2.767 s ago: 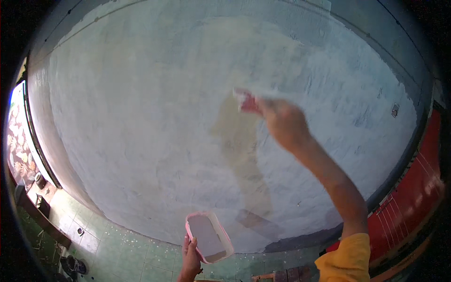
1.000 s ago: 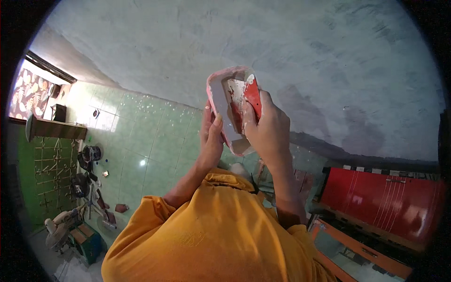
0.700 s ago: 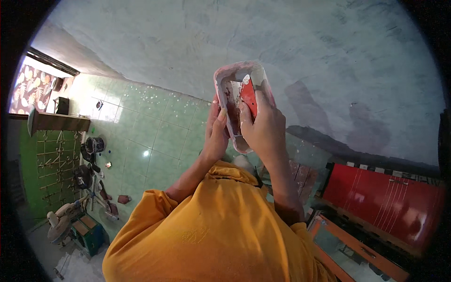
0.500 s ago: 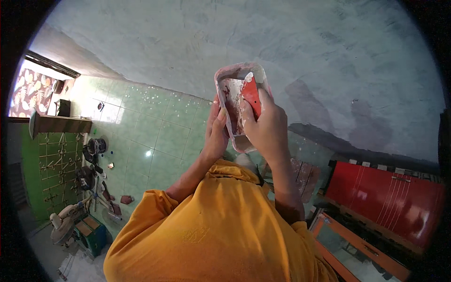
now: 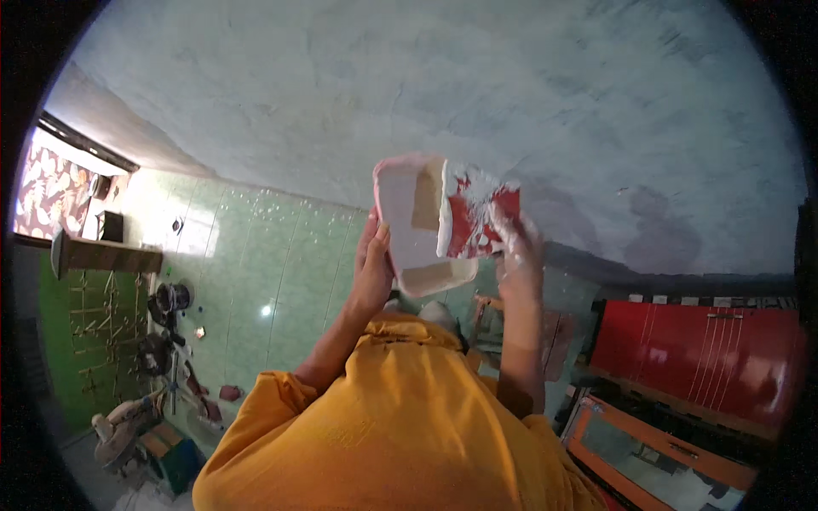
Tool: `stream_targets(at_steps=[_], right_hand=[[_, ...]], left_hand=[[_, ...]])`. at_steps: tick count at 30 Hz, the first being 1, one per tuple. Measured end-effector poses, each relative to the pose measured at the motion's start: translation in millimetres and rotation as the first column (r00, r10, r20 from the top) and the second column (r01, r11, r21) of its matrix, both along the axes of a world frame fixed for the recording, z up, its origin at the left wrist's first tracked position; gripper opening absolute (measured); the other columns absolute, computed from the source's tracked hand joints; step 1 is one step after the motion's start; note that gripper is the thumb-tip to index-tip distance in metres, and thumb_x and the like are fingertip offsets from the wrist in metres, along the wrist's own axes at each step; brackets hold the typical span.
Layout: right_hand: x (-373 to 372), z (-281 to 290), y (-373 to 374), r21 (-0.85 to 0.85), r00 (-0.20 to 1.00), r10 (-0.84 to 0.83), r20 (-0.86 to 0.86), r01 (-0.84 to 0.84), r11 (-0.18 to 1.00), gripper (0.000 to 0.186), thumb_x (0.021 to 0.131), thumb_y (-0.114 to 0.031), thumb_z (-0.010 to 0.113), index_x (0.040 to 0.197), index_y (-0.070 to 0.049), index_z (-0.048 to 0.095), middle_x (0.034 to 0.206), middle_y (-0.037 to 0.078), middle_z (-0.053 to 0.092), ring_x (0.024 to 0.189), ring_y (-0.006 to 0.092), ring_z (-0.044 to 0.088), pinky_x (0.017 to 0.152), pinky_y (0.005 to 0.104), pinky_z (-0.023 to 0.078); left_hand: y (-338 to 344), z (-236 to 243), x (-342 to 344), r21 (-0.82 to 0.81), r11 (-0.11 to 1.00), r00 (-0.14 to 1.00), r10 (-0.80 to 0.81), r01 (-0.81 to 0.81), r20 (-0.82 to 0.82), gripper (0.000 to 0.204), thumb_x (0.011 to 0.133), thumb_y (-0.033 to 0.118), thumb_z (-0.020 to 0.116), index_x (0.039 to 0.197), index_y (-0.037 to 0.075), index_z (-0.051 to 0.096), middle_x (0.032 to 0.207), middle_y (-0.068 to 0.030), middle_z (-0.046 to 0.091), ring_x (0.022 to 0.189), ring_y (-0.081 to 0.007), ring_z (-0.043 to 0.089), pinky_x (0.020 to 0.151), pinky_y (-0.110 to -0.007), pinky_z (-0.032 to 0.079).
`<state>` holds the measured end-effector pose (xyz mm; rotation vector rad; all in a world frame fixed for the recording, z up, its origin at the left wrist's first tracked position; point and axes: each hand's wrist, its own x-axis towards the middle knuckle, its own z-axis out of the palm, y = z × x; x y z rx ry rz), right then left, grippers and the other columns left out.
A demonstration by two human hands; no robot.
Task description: The person applies a white substance from a container onto a wall using a spatula.
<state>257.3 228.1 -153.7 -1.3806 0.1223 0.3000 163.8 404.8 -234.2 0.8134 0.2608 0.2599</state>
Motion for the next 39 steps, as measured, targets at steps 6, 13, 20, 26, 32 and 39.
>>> stream_targets(at_steps=[6,13,20,26,32,39], right_hand=[[48.2,3.9,-36.7,0.474,0.982,-0.125,-0.14,0.177,0.863,0.032,0.089,-0.021,0.072,0.115,-0.005,0.063,0.101,0.004,0.067,0.086,0.0183,0.064,0.074,0.0306,0.052],[106.6,280.6,-68.5,0.213,0.129,-0.278,0.952,0.373,0.903,0.031,0.101,-0.015,0.055,0.124,0.004,0.058,0.115,0.012,0.065,0.108,0.0221,0.062,0.093,0.0341,0.05],[173.5,331.4,-40.8,0.1,-0.234,0.697,0.678,0.969,0.228,0.045,0.084,-0.005,0.058,0.129,-0.003,0.06,0.115,0.016,0.067,0.106,0.033,0.063,0.09,0.0418,0.052],[156.3,204.3,-27.7,-0.098,-0.113,0.75,0.652,0.968,0.231,0.045,0.082,-0.003,0.059,0.127,-0.002,0.061,0.108,0.013,0.07,0.099,0.0288,0.065,0.08,0.0395,0.055],[149.8,318.4,-36.3,-0.102,-0.135,0.559,0.818,0.923,0.372,0.022,0.096,-0.013,0.053,0.112,-0.008,0.067,0.099,0.015,0.07,0.094,0.0324,0.066,0.083,0.044,0.053],[178.8,291.6,-17.7,-0.125,-0.122,0.737,0.665,0.955,0.27,0.037,0.085,-0.006,0.061,0.122,-0.006,0.064,0.104,0.015,0.07,0.101,0.0293,0.064,0.083,0.0387,0.055]], left_hand=[[-0.9,-12.7,17.0,0.058,0.994,0.991,-0.086,0.092,-0.103,0.053,0.104,0.035,0.041,0.148,0.005,0.033,0.146,-0.0122,0.042,0.135,-0.0236,0.041,0.113,-0.038,0.033],[-6.1,7.9,7.2,0.024,0.997,0.996,-0.08,0.079,0.039,0.046,0.105,0.033,0.041,0.139,0.001,0.041,0.13,-0.0089,0.053,0.121,-0.0201,0.05,0.105,-0.038,0.039],[-6.2,-7.9,12.4,-0.037,0.994,0.99,-0.102,0.106,0.096,0.045,0.105,0.032,0.042,0.138,0.002,0.042,0.131,-0.0098,0.053,0.122,-0.0206,0.051,0.106,-0.038,0.039],[-3.6,-9.0,11.8,0.12,0.993,1.0,0.009,-0.008,-0.006,0.069,0.097,0.055,0.049,0.137,-0.001,0.042,0.127,-0.0149,0.055,0.118,-0.0277,0.055,0.1,-0.044,0.044],[-1.2,-8.5,5.1,-0.012,1.0,0.997,-0.015,0.015,0.071,0.047,0.104,0.032,0.045,0.14,0.003,0.041,0.132,-0.0108,0.052,0.123,-0.0225,0.051,0.106,-0.039,0.039],[-4.0,-13.6,9.8,-0.071,0.997,1.0,-0.026,0.027,0.01,0.053,0.104,0.033,0.046,0.144,0.001,0.036,0.133,-0.0118,0.051,0.123,-0.0235,0.05,0.107,-0.04,0.039]])
